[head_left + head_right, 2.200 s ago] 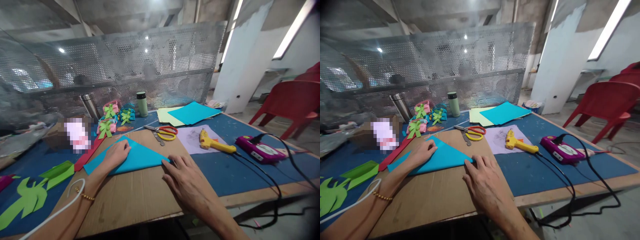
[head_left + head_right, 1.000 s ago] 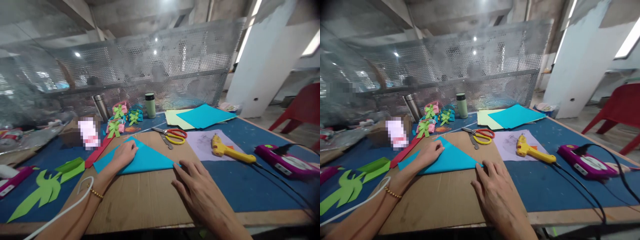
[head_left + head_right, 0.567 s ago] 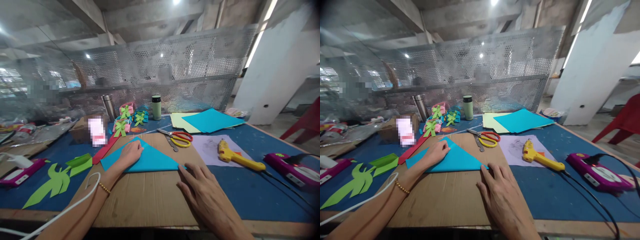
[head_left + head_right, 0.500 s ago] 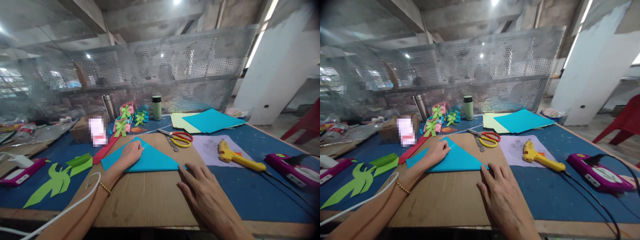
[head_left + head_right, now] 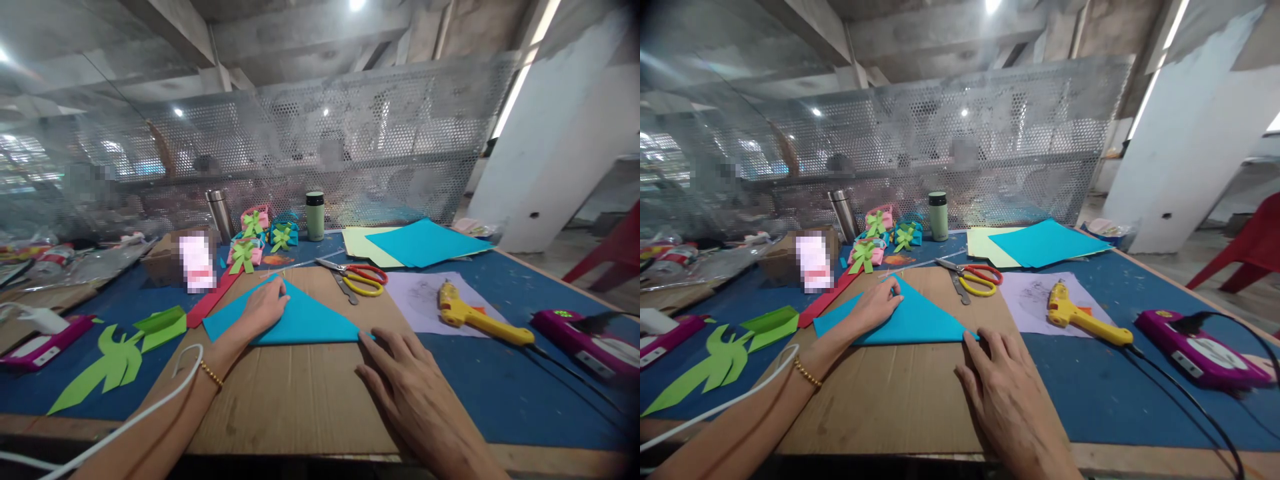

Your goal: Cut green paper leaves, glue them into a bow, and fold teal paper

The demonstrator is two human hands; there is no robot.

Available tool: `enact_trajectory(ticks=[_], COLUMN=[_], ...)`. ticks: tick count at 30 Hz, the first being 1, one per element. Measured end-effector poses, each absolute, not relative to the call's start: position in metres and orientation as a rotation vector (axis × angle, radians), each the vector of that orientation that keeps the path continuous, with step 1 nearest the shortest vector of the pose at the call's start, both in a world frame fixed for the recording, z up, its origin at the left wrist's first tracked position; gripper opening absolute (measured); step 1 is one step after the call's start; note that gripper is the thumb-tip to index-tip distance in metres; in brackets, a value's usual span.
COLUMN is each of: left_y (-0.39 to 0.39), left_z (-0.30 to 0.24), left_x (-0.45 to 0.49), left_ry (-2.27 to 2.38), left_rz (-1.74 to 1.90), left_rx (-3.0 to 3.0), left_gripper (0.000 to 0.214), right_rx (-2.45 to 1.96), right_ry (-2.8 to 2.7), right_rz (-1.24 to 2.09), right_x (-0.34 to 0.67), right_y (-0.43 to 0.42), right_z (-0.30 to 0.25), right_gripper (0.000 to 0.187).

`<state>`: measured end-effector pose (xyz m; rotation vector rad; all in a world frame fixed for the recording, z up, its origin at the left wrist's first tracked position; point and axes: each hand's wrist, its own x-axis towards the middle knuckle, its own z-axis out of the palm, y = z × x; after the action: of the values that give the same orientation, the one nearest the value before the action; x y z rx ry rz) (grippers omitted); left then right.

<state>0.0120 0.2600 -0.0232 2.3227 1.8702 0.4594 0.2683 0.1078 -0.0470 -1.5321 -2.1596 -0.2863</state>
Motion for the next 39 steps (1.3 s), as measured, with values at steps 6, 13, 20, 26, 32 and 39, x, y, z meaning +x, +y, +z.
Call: enact_trajectory(ticks=[6,13,20,26,32,39], left_y=[0.258,0.259,0.263,0.261,0.264,0.266], left_z=[-0.022,-0.023,-0.029,-0.029,-0.032,-0.031], left_x=[0.013,0.01,0.006,0.008,0.005,0.005], left_ry=[1.849,1.776,1.794,1.833,1.798,1.794], left_rz=[0.467,0.432,0.382,0.345,0.334,0.317], left_rx=[2.345,2.42,2.545,2.63,2.624,2.602], left_gripper=[0.011,0.028,0.034,0.033,0.034,0.035], right_rx=[-1.534,-1.601,-1.632,-1.657,-1.688,-1.634], right_ry=[-2.161,-2.169,-2.164,-2.131,-2.071,-2.066], right_rz=[-0.275,-0.206,-0.144,-0.112,-0.092,-0.154], right_x=[0.268,0.264,0.261,0.259,0.259,0.259], right_y=[0.107,0.103,0.1,0.097,0.092,0.094], right_z=[-0.045,-0.039,-0.033,-0.031,-0.033,-0.038], right_gripper=[0.033,0.031,0.03,0.025,0.021,0.024])
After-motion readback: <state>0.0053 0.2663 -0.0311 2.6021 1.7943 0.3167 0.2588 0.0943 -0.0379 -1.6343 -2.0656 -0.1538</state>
